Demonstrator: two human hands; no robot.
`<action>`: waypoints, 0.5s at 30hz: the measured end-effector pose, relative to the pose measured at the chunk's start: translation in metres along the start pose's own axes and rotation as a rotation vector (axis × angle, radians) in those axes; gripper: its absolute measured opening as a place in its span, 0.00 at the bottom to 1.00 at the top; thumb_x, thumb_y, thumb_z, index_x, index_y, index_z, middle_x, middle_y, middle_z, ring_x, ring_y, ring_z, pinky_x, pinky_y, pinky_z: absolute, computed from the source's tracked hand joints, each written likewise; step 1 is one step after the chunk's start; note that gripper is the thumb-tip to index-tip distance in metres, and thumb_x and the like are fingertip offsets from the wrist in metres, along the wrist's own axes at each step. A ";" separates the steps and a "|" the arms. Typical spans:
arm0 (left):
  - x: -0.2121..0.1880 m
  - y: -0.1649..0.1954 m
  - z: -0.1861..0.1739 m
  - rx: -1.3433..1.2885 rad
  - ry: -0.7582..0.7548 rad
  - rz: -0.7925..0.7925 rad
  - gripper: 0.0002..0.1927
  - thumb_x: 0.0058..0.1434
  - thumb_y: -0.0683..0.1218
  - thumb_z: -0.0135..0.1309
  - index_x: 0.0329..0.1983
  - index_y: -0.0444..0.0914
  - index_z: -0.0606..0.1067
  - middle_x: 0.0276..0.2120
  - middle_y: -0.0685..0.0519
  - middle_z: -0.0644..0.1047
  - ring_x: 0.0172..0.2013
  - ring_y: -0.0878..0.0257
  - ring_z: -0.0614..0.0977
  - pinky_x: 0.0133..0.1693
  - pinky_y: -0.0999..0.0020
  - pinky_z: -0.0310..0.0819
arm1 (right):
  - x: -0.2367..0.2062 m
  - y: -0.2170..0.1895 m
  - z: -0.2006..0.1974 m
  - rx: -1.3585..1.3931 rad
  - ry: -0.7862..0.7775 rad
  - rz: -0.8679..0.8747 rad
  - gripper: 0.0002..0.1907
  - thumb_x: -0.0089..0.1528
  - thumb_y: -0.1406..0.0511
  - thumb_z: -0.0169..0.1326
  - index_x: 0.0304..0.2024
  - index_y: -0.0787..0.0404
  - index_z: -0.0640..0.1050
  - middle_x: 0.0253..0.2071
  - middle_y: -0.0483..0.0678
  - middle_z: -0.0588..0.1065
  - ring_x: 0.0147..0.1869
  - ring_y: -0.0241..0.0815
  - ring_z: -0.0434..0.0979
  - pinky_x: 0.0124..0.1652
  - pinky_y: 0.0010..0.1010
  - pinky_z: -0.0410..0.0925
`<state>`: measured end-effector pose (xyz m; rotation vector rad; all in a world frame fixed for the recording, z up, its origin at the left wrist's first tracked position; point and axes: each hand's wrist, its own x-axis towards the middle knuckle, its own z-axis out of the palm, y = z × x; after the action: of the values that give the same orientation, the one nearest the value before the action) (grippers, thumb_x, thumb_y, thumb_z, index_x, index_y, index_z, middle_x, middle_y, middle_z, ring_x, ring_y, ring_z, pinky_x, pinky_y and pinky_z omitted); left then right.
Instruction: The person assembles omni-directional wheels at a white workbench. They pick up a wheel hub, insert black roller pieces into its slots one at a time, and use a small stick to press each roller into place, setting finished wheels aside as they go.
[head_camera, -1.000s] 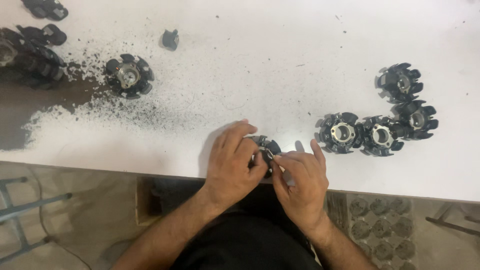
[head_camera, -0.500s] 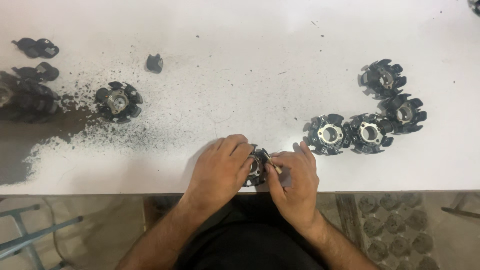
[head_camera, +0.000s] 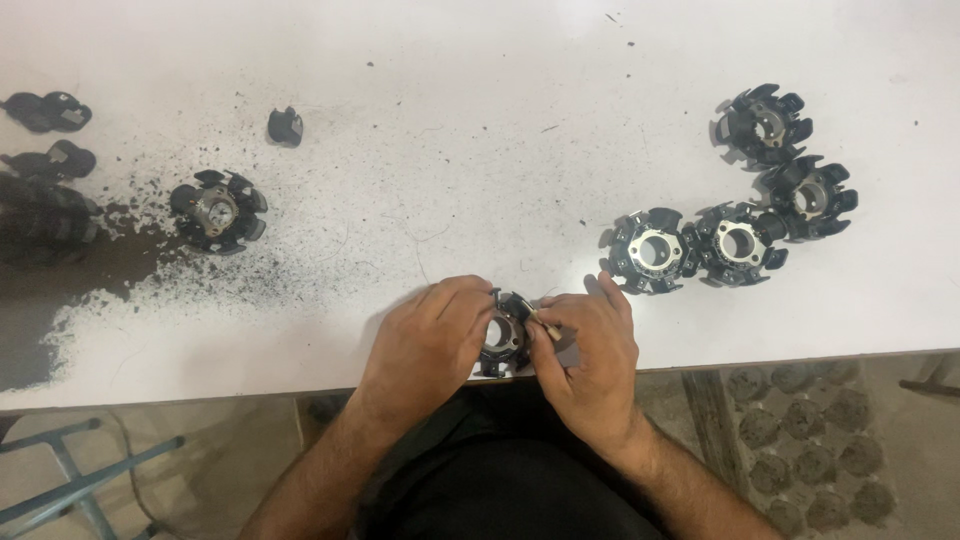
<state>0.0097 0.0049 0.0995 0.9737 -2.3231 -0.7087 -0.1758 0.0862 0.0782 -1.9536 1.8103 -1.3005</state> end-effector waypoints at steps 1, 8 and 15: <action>-0.001 -0.001 0.001 -0.016 0.016 -0.013 0.09 0.65 0.42 0.59 0.47 0.36 0.75 0.50 0.50 0.79 0.47 0.55 0.84 0.48 0.61 0.81 | 0.000 0.000 0.000 0.001 -0.006 -0.001 0.10 0.62 0.71 0.60 0.44 0.59 0.74 0.40 0.47 0.79 0.49 0.43 0.81 0.71 0.57 0.57; 0.001 -0.003 -0.003 0.026 0.061 0.068 0.10 0.60 0.41 0.61 0.44 0.37 0.77 0.52 0.48 0.78 0.49 0.53 0.82 0.48 0.59 0.78 | 0.002 0.000 -0.001 -0.003 -0.012 -0.005 0.11 0.62 0.71 0.60 0.45 0.59 0.74 0.41 0.47 0.79 0.50 0.42 0.81 0.72 0.57 0.57; 0.007 -0.001 -0.016 0.168 0.046 0.210 0.09 0.52 0.41 0.61 0.37 0.38 0.77 0.52 0.47 0.76 0.55 0.50 0.80 0.52 0.54 0.76 | 0.004 -0.001 -0.003 -0.011 -0.028 -0.008 0.11 0.61 0.71 0.60 0.44 0.59 0.74 0.41 0.47 0.79 0.50 0.43 0.80 0.71 0.56 0.56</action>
<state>0.0158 -0.0055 0.1121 0.7901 -2.4286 -0.4091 -0.1770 0.0845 0.0823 -1.9763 1.8034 -1.2616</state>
